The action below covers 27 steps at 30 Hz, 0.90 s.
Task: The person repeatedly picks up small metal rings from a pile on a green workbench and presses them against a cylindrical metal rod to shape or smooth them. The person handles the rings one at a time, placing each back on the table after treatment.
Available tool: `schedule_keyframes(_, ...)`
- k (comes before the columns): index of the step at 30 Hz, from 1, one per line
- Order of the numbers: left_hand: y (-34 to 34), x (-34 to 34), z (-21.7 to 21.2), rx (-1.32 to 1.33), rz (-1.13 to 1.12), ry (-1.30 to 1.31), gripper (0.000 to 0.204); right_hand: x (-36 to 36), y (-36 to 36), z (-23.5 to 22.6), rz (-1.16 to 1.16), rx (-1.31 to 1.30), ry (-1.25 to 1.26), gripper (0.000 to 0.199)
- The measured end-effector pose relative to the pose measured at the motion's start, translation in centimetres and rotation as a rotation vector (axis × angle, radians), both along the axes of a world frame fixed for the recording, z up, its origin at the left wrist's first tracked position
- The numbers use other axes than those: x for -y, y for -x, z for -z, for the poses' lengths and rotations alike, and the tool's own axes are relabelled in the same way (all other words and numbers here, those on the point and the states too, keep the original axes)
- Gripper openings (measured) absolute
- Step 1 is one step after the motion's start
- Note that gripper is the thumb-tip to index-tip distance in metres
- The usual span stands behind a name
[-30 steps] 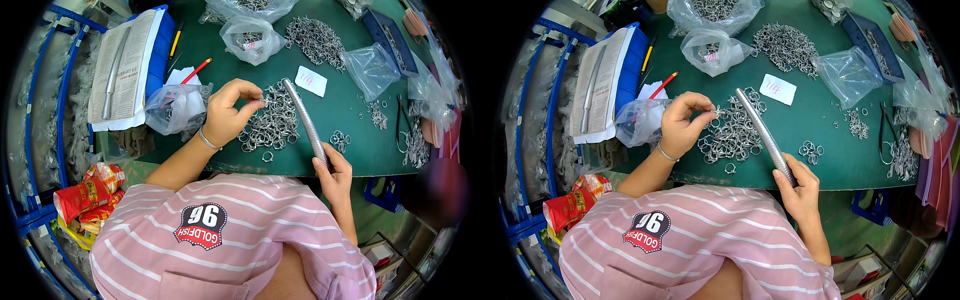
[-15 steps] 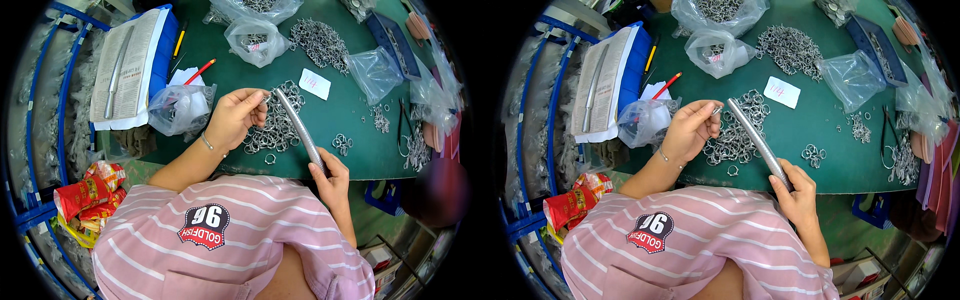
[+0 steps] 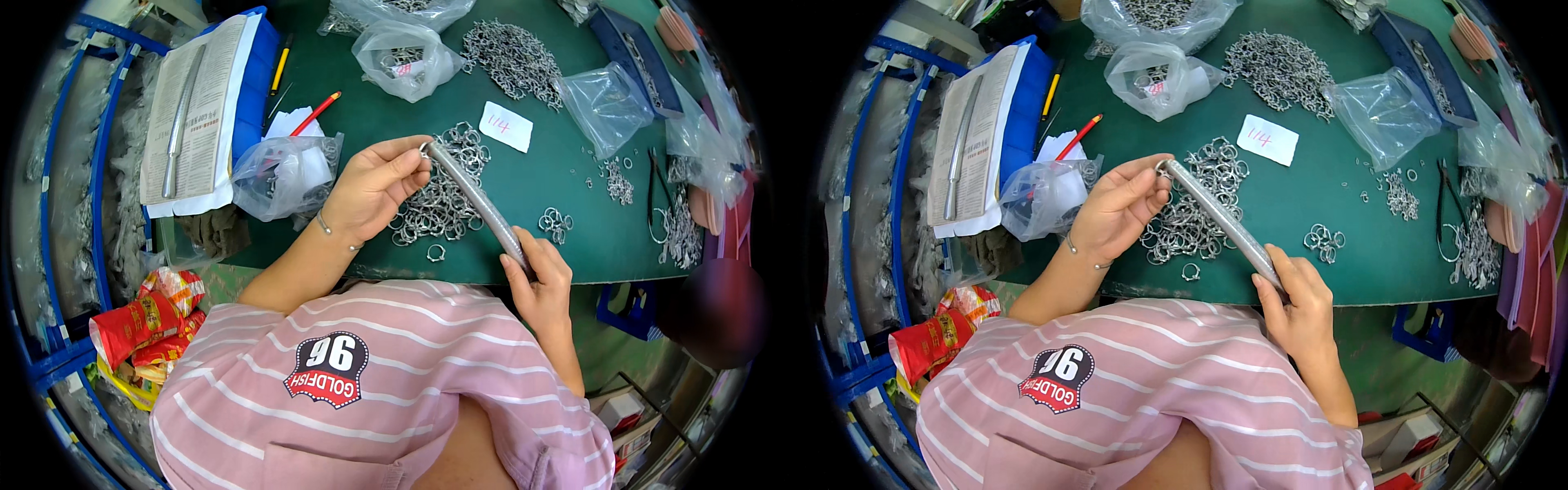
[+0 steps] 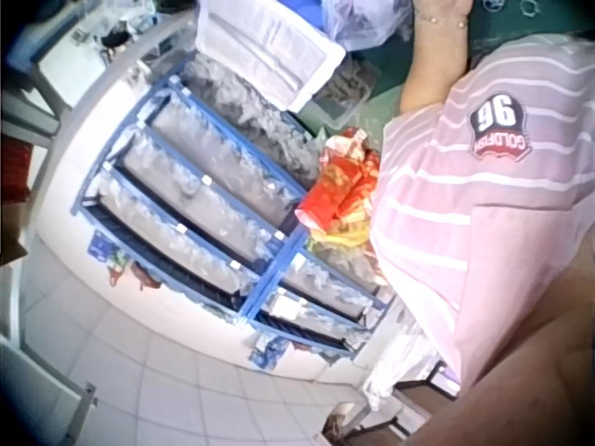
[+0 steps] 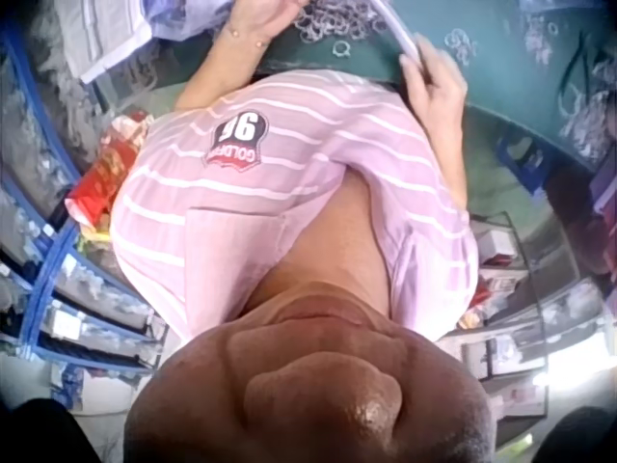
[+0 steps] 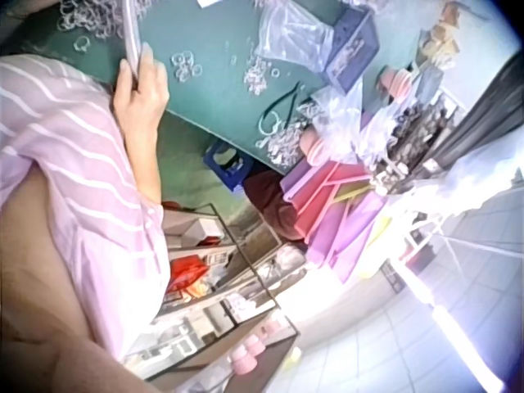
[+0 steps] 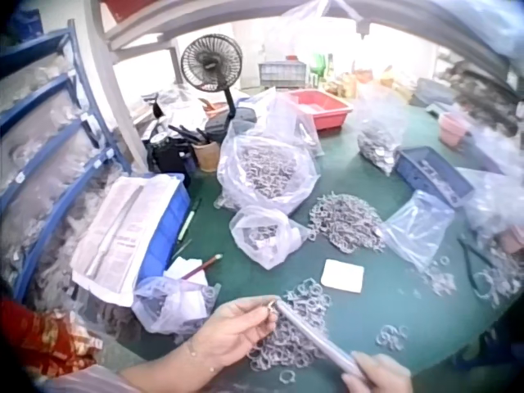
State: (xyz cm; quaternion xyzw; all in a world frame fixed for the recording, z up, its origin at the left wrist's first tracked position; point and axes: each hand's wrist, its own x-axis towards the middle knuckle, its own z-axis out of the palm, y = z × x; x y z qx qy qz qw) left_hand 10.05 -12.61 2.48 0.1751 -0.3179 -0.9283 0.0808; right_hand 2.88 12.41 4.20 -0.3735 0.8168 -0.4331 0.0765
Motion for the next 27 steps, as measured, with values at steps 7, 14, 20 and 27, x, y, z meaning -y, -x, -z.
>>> schedule_keyframes(7,-0.3,-0.1,0.5,-0.060,0.074,0.141,0.029,0.4,-0.1,-0.4,-0.042,-0.074,0.026,0.036)
schedule_keyframes(14,-0.7,-2.0,-0.2,-0.118,0.192,0.553,0.038,1.2,0.1,-0.8,-0.102,-0.247,0.030,0.038)
schedule_keyframes(20,-0.9,-2.1,-0.1,-0.149,0.186,0.573,0.035,1.3,0.2,-0.6,-0.105,-0.298,0.041,0.039)
schedule_keyframes(27,-2.6,-2.0,-1.7,-0.108,-0.016,0.457,0.031,0.9,-0.3,-1.7,-0.147,0.068,0.065,0.036)
